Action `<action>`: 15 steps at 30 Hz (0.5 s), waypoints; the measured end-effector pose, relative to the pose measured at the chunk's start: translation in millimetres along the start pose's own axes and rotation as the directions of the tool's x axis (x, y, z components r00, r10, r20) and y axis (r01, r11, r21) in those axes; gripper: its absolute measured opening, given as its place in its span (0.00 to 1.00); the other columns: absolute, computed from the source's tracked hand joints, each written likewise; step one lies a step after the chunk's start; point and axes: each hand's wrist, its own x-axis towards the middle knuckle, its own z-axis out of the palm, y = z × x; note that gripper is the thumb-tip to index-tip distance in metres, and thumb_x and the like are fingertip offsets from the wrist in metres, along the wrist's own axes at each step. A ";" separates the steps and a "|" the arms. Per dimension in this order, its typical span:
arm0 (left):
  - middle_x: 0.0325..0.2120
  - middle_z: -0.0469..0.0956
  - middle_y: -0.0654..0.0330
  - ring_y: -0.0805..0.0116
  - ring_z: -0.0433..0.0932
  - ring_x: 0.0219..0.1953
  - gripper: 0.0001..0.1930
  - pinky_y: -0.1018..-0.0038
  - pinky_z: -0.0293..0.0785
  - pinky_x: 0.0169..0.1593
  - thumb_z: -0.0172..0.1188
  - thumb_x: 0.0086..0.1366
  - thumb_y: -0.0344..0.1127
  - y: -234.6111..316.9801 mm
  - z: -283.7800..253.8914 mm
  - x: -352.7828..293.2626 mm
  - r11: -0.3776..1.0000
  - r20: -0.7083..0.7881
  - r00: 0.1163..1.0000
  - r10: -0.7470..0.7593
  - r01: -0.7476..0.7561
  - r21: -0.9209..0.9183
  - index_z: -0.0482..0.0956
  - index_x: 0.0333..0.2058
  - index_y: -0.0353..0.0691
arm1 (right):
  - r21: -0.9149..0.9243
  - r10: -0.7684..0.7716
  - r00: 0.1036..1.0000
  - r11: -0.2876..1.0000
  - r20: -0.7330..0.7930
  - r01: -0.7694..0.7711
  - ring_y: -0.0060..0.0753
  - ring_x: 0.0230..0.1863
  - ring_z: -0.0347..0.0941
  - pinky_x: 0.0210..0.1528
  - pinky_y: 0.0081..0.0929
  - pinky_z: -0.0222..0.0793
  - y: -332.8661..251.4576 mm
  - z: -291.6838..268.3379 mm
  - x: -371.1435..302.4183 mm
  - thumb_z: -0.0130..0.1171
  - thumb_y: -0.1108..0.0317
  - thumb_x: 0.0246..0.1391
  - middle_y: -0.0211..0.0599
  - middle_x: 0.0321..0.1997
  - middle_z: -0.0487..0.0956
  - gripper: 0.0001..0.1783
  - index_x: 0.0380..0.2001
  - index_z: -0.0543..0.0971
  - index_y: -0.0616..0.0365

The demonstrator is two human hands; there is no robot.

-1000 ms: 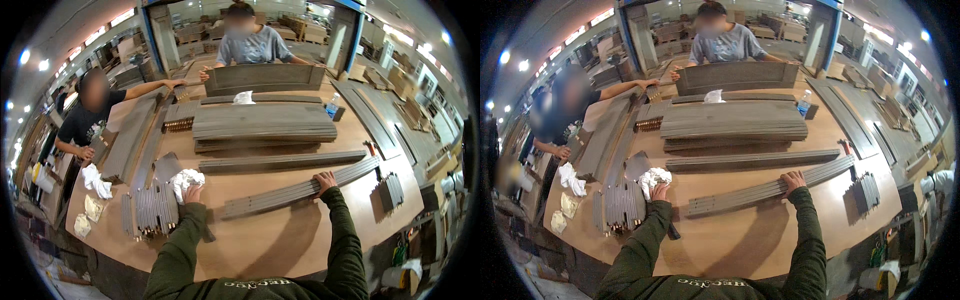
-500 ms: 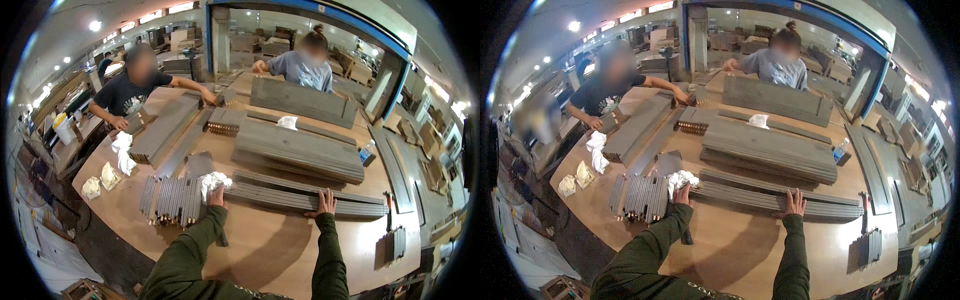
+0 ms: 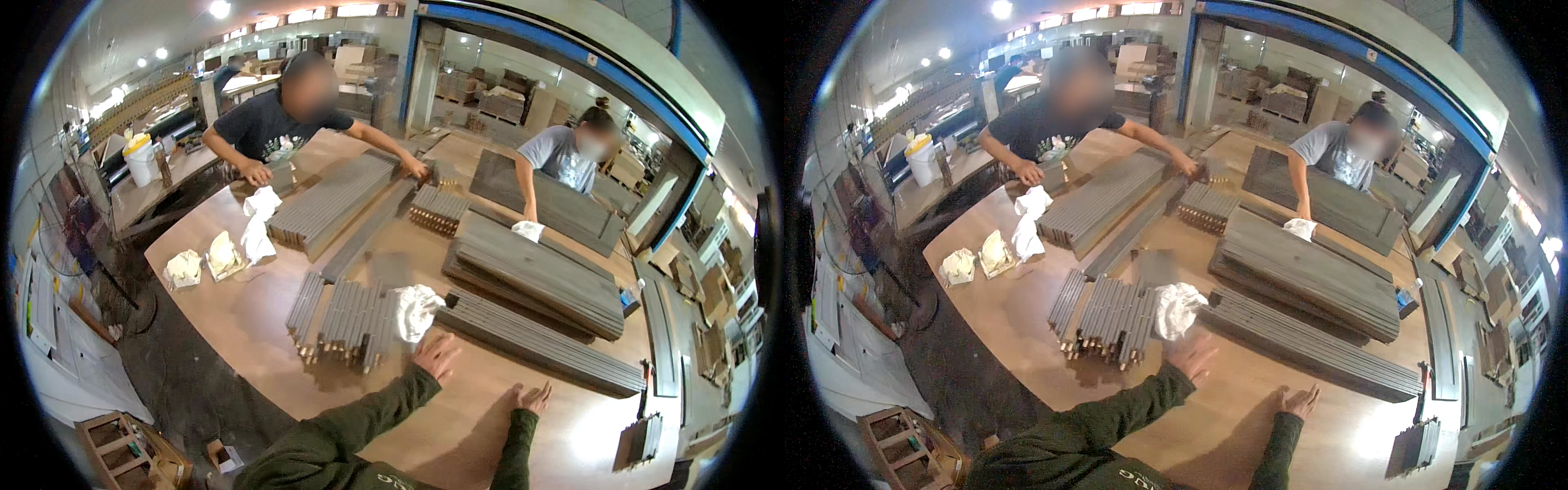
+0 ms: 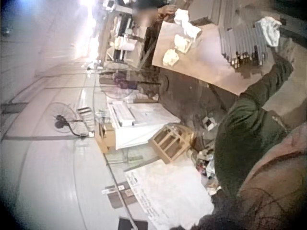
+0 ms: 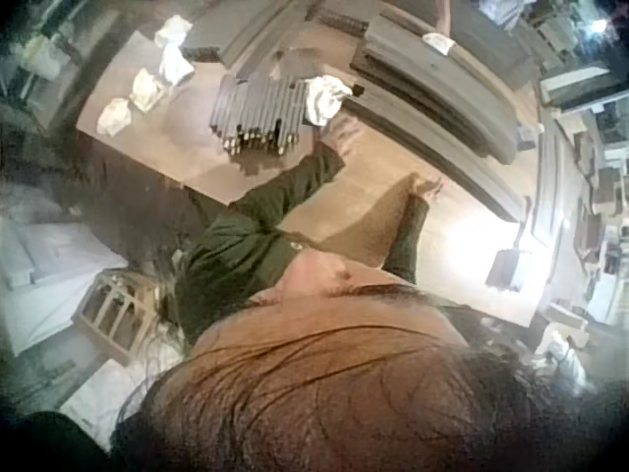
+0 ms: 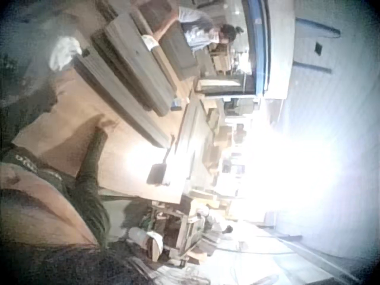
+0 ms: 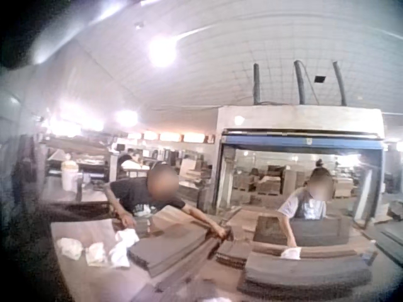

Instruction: The person organizes and stacks wooden panels and small wooden slats on a large workbench while working alongside others.

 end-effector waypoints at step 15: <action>0.45 0.69 0.50 0.54 0.69 0.47 0.30 0.65 0.67 0.48 0.63 0.46 0.37 -268.7 -326.4 -49.2 0.894 -0.322 0.861 -0.393 0.440 0.086 0.66 0.49 0.39 | -0.097 0.100 0.974 0.992 0.205 -0.082 0.49 0.56 0.58 0.56 0.45 0.53 -151.5 -45.0 -131.6 0.58 0.58 0.40 0.45 0.57 0.62 0.28 0.47 0.68 0.54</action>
